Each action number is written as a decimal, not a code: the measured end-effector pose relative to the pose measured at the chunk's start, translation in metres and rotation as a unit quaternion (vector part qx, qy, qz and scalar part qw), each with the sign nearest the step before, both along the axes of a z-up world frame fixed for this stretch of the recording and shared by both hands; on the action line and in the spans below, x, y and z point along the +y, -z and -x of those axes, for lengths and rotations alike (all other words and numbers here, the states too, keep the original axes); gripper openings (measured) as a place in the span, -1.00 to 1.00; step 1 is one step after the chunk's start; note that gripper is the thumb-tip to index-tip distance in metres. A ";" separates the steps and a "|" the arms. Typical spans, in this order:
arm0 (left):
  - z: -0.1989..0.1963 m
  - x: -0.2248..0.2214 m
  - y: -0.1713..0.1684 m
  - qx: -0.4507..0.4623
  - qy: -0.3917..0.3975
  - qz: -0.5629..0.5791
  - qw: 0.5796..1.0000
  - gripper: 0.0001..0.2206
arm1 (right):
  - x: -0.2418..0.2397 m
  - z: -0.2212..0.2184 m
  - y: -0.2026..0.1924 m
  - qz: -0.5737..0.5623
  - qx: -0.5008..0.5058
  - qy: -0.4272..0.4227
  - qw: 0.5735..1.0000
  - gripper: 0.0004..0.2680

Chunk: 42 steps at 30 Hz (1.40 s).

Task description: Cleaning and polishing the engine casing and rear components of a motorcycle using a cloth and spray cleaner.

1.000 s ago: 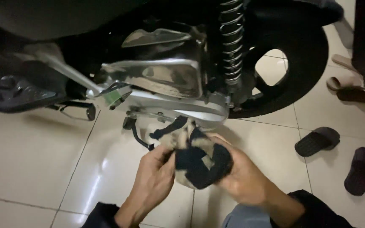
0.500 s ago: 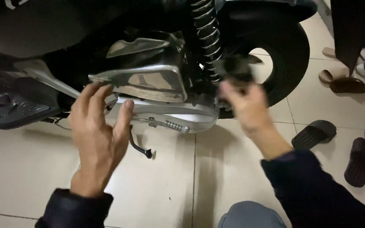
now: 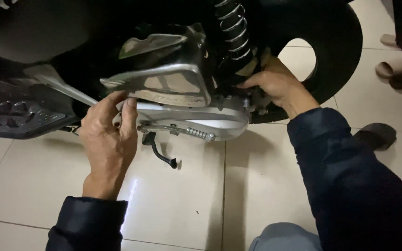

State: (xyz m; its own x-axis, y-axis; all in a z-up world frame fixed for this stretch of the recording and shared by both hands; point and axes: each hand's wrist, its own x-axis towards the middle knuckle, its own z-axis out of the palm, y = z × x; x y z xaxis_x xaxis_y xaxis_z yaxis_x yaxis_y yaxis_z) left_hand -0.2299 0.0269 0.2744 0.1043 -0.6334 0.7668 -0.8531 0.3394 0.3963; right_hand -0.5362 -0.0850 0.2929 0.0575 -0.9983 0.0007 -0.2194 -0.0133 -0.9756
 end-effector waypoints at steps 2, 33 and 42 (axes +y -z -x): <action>0.002 -0.001 0.002 0.011 -0.002 0.008 1.000 -0.78 | -0.010 0.009 0.023 0.020 0.082 0.053 0.995 -0.62; 0.006 -0.002 0.011 0.059 -0.025 0.045 0.997 -0.82 | 0.062 -0.106 -0.005 0.416 0.004 0.078 0.906 -0.82; 0.005 -0.005 0.013 0.081 -0.009 0.068 0.994 -0.87 | 0.054 -0.061 0.084 0.379 0.059 0.092 0.919 -0.89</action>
